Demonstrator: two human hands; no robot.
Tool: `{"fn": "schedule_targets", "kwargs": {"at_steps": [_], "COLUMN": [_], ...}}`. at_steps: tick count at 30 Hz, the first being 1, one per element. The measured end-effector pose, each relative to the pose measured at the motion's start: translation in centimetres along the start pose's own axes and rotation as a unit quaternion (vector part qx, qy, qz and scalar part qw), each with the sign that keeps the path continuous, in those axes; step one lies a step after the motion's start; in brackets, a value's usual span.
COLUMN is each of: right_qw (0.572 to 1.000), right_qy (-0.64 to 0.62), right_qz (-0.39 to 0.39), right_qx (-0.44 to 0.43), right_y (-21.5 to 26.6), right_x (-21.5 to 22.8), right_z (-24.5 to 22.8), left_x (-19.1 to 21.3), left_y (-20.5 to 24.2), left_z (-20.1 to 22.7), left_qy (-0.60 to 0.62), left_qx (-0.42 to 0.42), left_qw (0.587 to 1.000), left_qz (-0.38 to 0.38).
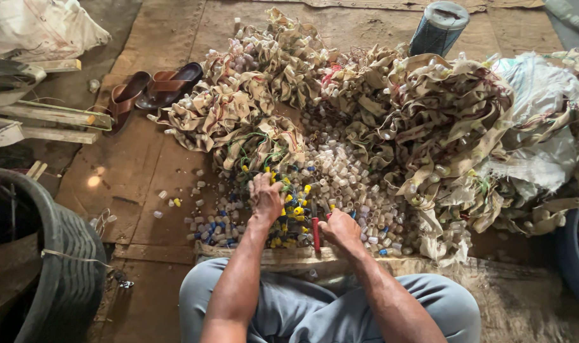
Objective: The person sits on the floor and uses pliers to cut yellow plastic caps off a string of lights. The removed caps fall onto a pile of other plastic pieces on the floor.
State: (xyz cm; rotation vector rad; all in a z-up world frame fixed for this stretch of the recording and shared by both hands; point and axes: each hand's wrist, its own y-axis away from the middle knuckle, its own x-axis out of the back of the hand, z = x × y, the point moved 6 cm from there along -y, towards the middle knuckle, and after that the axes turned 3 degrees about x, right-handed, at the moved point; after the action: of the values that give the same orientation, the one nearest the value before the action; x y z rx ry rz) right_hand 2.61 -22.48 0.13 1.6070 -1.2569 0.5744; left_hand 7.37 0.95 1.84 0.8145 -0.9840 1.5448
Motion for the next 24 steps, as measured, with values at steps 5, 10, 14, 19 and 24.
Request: {"fn": "schedule_targets", "kwargs": {"at_steps": [5,10,14,19,24], "right_qw": [1.000,0.990,0.903,0.815,0.868], "right_qy": [0.001,-0.041,-0.332,-0.547,-0.457], "right_qz": [0.009,0.084,0.068,-0.077,0.053], "right_qx": [0.011,0.109,0.263,0.175,0.185], "right_y": [0.5,1.8,3.8,5.0,4.5], "right_x": [1.2,3.0,3.8,3.6,9.2], "right_z": [-0.8,-3.6,-7.0,-7.4,-4.2], "left_x": [3.7,6.7,8.9,7.2,9.1], "left_y": [1.3,2.7,3.6,6.0,4.6], "left_z": [0.4,0.2,2.3,7.3,4.8], "left_qy": [0.065,0.162,0.355,0.213,0.299], "left_qx": [0.031,0.064,-0.065,-0.178,-0.066], "left_qw": [0.997,0.982,0.932,0.960,0.951], "left_qz": [0.027,-0.072,-0.045,-0.028,0.054]}}
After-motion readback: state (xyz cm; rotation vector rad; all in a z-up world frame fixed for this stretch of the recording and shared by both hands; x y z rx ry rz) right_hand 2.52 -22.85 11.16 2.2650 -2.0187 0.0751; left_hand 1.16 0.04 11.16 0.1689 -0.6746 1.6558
